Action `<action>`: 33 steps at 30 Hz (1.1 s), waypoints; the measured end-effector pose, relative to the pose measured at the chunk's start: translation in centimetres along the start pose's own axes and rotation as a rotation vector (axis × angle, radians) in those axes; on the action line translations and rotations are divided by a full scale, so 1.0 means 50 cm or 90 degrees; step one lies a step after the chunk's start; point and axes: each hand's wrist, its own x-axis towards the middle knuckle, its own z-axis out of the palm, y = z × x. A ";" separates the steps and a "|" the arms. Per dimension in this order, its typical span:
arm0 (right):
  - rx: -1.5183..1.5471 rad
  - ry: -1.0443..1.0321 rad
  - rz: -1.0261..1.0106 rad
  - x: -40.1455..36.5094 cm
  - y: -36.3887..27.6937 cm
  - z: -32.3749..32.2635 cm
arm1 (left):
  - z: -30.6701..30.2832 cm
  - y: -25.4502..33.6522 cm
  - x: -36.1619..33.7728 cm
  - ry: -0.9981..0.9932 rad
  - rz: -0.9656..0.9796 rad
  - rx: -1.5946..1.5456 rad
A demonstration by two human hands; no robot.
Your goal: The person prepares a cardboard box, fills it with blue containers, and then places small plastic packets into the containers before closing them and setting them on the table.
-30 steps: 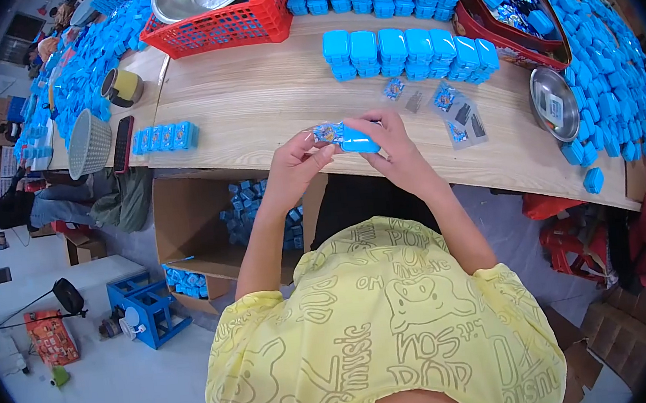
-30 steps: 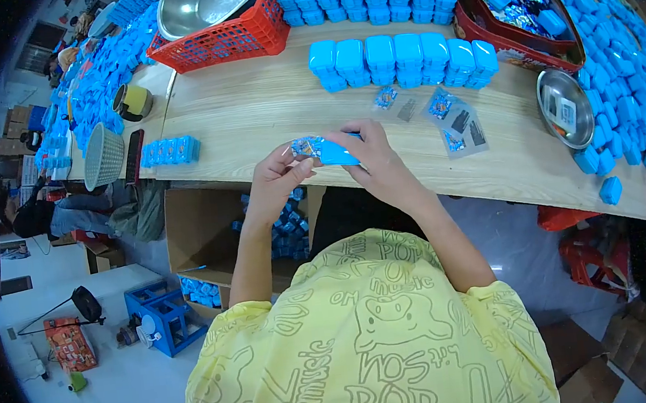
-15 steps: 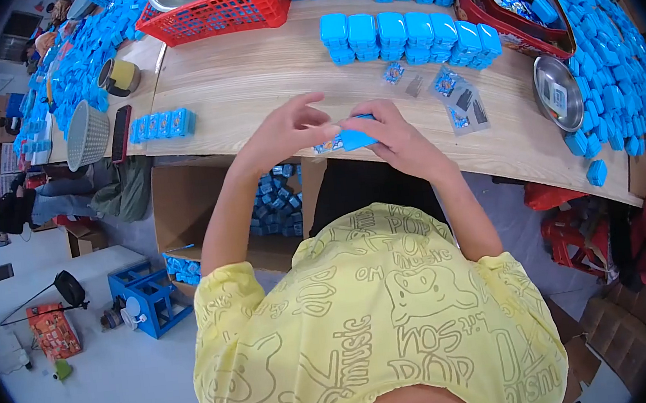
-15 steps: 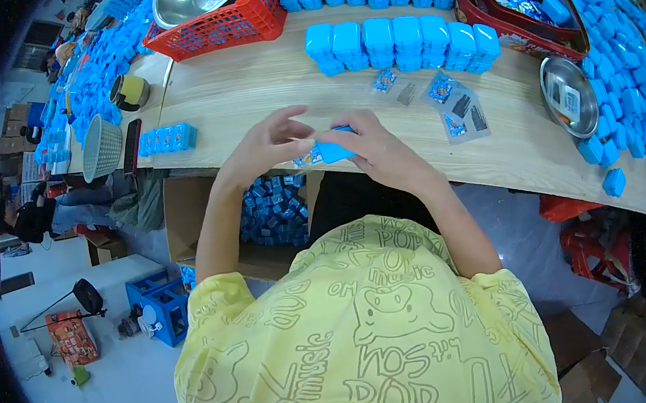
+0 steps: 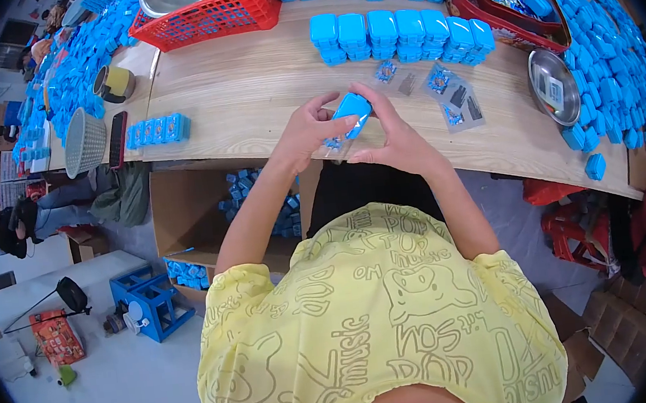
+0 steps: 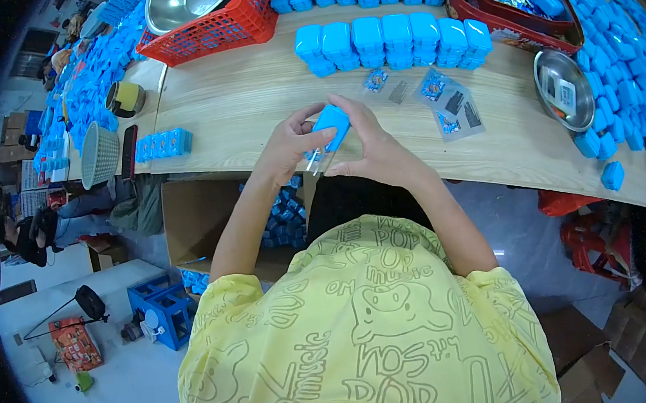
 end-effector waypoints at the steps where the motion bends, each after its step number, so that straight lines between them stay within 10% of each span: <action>1: 0.001 -0.001 0.001 0.000 -0.001 0.000 | 0.005 -0.002 0.000 0.016 0.007 -0.012; 33: -0.271 0.234 -0.070 0.005 0.029 0.069 | 0.051 -0.014 0.010 0.128 0.094 -0.161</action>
